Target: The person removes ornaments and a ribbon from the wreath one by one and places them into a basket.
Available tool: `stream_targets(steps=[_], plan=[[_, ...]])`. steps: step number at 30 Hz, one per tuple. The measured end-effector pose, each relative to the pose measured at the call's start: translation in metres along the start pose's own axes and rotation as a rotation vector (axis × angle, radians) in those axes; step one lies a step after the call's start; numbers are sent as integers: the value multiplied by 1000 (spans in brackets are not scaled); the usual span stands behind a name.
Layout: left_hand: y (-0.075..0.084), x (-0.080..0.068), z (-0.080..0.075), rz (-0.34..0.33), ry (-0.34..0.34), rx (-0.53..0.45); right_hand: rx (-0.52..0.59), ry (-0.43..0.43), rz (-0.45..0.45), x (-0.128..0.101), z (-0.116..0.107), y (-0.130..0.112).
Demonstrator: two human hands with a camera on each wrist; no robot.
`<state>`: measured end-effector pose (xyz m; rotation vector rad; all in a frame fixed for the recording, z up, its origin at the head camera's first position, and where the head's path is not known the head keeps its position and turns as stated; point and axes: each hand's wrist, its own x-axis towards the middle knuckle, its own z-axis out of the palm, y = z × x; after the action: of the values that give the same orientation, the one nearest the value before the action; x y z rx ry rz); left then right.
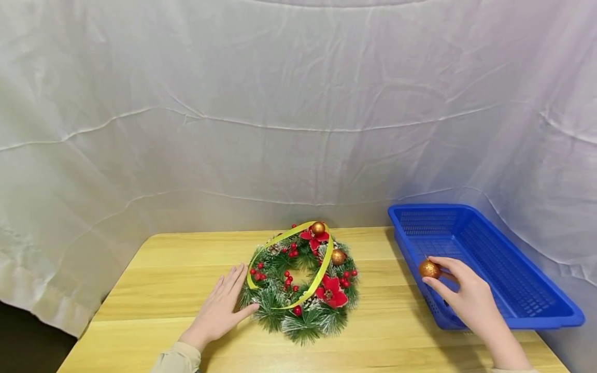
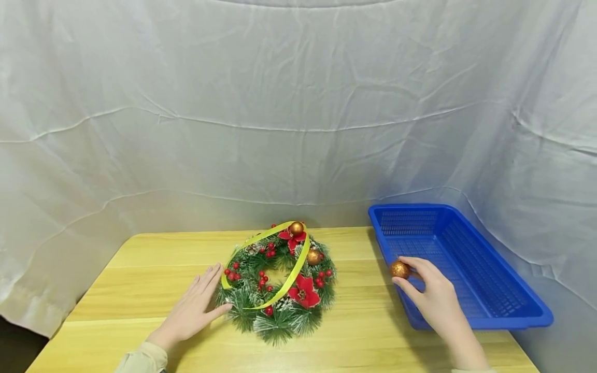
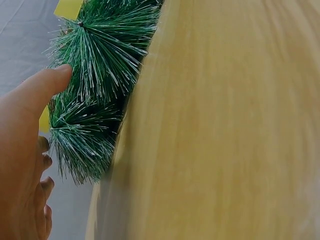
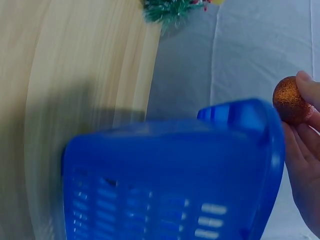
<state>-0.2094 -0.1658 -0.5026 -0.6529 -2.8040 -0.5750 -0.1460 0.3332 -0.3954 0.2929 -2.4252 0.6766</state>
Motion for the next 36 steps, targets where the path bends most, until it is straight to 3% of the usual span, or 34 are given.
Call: stream_targets(steps=[9, 16, 36], plan=[[0, -1, 1, 14, 44, -7, -47, -54, 74, -5, -14, 20], [0, -1, 1, 21, 27, -3, -73, -57, 92, -9, -21, 35], [2, -1, -1, 14, 16, 3, -51, -120, 272, -14, -44, 70]])
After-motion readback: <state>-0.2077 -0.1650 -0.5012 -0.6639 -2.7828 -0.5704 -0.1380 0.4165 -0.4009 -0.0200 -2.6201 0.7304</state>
